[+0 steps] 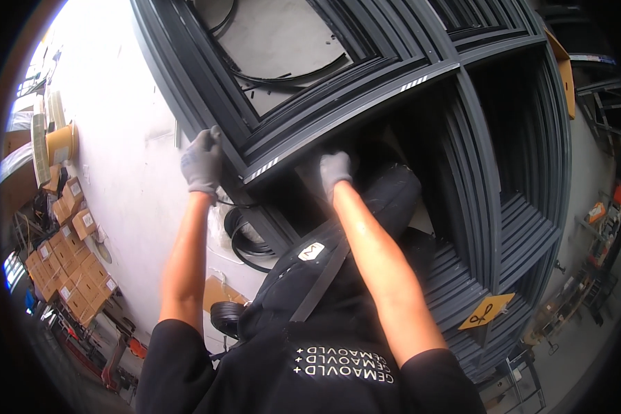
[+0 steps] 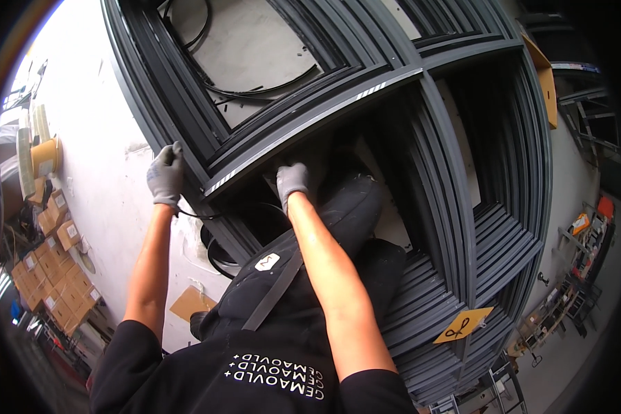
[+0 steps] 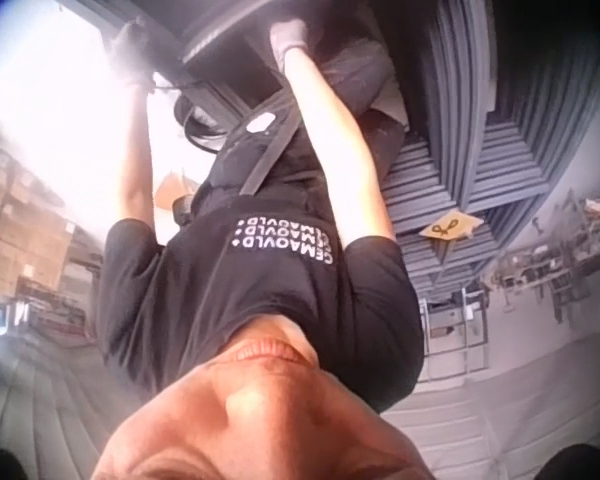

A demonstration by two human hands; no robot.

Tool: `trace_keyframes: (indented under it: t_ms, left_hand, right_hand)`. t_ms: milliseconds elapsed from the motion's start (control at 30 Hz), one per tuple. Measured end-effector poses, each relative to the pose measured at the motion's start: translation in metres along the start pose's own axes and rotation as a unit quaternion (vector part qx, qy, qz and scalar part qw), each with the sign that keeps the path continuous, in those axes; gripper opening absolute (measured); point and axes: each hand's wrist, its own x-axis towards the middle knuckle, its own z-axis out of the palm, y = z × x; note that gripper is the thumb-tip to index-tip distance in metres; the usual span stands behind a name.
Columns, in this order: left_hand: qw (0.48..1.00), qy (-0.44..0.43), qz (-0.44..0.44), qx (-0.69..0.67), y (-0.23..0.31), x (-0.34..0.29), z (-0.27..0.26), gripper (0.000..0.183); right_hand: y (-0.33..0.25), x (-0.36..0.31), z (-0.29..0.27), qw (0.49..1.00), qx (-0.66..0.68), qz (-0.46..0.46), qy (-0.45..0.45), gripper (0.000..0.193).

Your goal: The recorder is installing and cutting rubber gasket seals into metal frame components on a fabrication floor.

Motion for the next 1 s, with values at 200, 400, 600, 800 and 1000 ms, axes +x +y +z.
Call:
trace_keyframes:
  t_ms: [200,400,600,800,1000]
  left_hand:
    - [0.982,0.144,0.085,-0.084,-0.024,-0.021,0.02,0.021]
    - [0.982,0.139,0.055,-0.114,-0.023,-0.023,0.024,0.016]
    - [0.975,0.149,0.089,-0.139,-0.008,-0.016,0.028,0.015]
    - [0.976,0.158,0.066,-0.138,-0.034,-0.023,0.024,0.016]
    - [0.972,0.168,0.076,-0.145,-0.015,-0.018,0.025,0.015]
  right_hand:
    - [0.0,-0.031,0.02,0.998,-0.03,-0.054,-0.025,0.027]
    - [0.0,-0.039,0.026,0.997,0.065,0.027,-0.028,0.029]
    - [0.057,-0.006,0.049,0.971,-0.227,-0.048,-0.052,0.022]
    - [-0.009,-0.067,0.037,0.998,0.034,-0.036,0.047,0.016]
    - [-0.031,-0.052,0.002,0.995,0.004,-0.035,0.098,0.019]
